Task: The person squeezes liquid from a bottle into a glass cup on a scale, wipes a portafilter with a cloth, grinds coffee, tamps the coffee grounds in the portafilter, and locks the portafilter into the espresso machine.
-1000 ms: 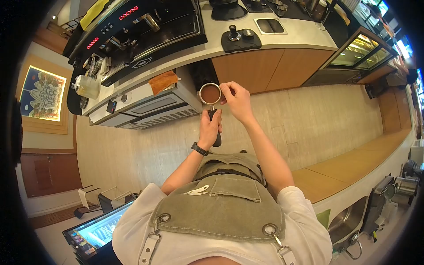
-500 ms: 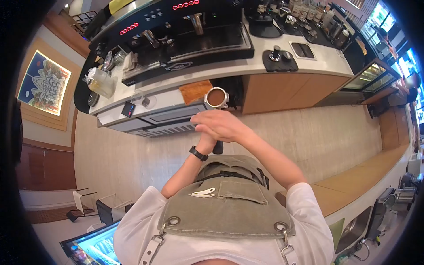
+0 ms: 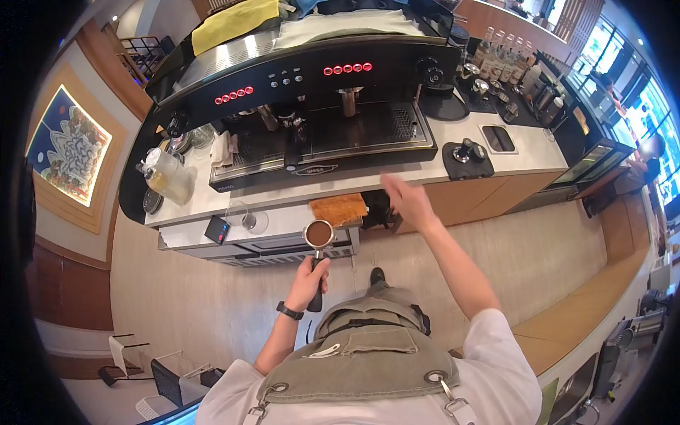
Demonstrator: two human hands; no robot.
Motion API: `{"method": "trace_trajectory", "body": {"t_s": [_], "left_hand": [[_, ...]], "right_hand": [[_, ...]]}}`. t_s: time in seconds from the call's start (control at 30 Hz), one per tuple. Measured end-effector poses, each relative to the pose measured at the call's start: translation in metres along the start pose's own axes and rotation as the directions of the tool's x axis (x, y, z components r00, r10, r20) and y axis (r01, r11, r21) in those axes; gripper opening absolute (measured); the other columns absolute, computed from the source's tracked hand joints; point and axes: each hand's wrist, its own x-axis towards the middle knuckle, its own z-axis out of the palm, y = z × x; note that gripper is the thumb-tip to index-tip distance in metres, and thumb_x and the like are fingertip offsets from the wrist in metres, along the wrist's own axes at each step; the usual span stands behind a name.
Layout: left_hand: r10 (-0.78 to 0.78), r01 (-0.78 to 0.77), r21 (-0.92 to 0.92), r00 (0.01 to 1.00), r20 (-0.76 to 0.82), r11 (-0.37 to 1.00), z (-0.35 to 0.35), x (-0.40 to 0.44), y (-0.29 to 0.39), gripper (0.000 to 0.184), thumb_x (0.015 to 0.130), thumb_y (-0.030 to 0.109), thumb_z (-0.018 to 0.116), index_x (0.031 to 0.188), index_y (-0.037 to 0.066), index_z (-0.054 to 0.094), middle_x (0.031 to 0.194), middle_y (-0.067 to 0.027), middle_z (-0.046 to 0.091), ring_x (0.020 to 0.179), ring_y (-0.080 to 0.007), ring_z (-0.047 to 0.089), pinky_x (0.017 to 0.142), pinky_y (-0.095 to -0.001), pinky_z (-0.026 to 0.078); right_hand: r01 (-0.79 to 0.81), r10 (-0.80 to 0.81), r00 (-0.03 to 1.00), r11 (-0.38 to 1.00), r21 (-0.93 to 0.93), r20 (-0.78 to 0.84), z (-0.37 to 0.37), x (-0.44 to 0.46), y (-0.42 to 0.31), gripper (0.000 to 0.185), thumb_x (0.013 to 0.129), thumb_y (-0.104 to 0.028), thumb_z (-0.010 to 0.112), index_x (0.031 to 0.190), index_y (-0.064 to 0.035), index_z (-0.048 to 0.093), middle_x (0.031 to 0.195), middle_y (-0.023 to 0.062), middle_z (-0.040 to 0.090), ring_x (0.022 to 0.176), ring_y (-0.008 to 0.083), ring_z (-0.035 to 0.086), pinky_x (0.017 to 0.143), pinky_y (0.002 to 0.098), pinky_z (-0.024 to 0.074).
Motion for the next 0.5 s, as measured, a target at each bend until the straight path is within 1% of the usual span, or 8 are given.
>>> {"method": "trace_trajectory", "body": {"t_s": [0.03,0.07,0.1,0.2,0.3,0.33,0.43,0.5], "left_hand": [[-0.024,0.024,-0.018,1.0,-0.003,1.0,-0.004,0.0,0.002,0.032,0.103,0.031,0.066,0.099,0.006,0.047,0.074,-0.0004,0.054,0.052,-0.0105,0.055,0.048,-0.0273,0.046],[-0.031,0.031,-0.021,0.999,-0.022,0.999,-0.004,0.001,0.003,0.032,0.103,0.031,0.066,0.098,0.006,0.047,0.074,-0.0004,0.054,0.052,-0.0106,0.055,0.048,-0.0274,0.046],[-0.034,0.033,-0.023,0.998,-0.044,0.999,-0.005,0.002,0.005,0.032,0.103,0.031,0.066,0.098,0.006,0.047,0.074,-0.0005,0.054,0.052,-0.0107,0.055,0.048,-0.0274,0.046],[-0.041,0.035,-0.058,0.993,-0.108,0.998,-0.002,0.007,0.016,0.031,0.103,0.031,0.066,0.099,0.006,0.048,0.075,-0.0008,0.055,0.052,-0.0109,0.055,0.048,-0.027,0.045],[-0.041,0.029,-0.071,0.985,-0.166,0.997,0.001,0.017,0.019,0.03,0.103,0.03,0.066,0.1,0.005,0.049,0.074,-0.0009,0.055,0.052,-0.0105,0.055,0.048,-0.0266,0.045],[-0.041,0.031,-0.056,0.982,-0.186,0.998,0.002,0.02,0.022,0.03,0.103,0.029,0.066,0.1,0.005,0.049,0.074,-0.0009,0.055,0.052,-0.0103,0.055,0.048,-0.0266,0.045],[-0.047,0.036,-0.05,0.973,-0.227,0.998,0.009,0.031,0.034,0.029,0.103,0.028,0.066,0.098,0.007,0.047,0.073,-0.0012,0.054,0.052,-0.0111,0.054,0.048,-0.0268,0.045],[-0.047,0.041,-0.029,0.969,-0.244,0.999,0.01,0.037,0.042,0.03,0.103,0.029,0.066,0.098,0.005,0.048,0.072,-0.0005,0.054,0.052,-0.0102,0.054,0.048,-0.0267,0.045]], "right_hand": [[0.004,-0.002,0.998,0.999,0.034,-0.071,-0.001,0.034,-0.01,0.034,0.102,-0.014,0.063,0.136,-0.0089,0.064,0.099,0.0162,0.076,0.082,0.0334,0.074,0.068,0.0416,0.0576],[0.119,-0.127,0.975,0.991,-0.054,-0.184,-0.003,0.068,-0.023,0.04,0.102,-0.014,0.062,0.142,-0.0112,0.06,0.097,0.0141,0.075,0.079,0.032,0.073,0.065,0.0412,0.0563],[0.223,-0.259,0.923,0.963,-0.152,-0.286,-0.005,0.097,-0.035,0.046,0.102,-0.014,0.061,0.148,-0.0136,0.055,0.095,0.012,0.075,0.076,0.0306,0.072,0.061,0.0408,0.0551],[0.259,-0.378,0.853,0.905,-0.337,-0.36,-0.013,0.153,-0.059,0.062,0.101,-0.009,0.059,0.16,-0.0171,0.04,0.091,0.0074,0.072,0.074,0.0286,0.071,0.059,0.04,0.0547],[0.247,-0.386,0.873,0.878,-0.41,-0.3,-0.007,0.178,-0.043,0.072,0.098,-0.005,0.058,0.163,-0.0185,0.032,0.091,0.0047,0.07,0.074,0.0266,0.071,0.059,0.0399,0.0551],[0.241,-0.372,0.88,0.885,-0.398,-0.294,-0.004,0.178,-0.039,0.076,0.095,-0.003,0.058,0.164,-0.0189,0.03,0.093,0.004,0.072,0.076,0.0263,0.072,0.061,0.0395,0.0567],[0.256,-0.35,0.89,0.914,-0.314,-0.293,-0.01,0.175,-0.044,0.067,0.104,-0.009,0.053,0.165,-0.0205,0.028,0.099,0.0078,0.075,0.077,0.0291,0.073,0.064,0.0395,0.0571],[0.26,-0.347,0.894,0.917,-0.303,-0.283,-0.009,0.178,-0.037,0.066,0.105,-0.011,0.052,0.165,-0.0214,0.028,0.1,0.0088,0.076,0.078,0.0305,0.073,0.065,0.04,0.0574]]}}
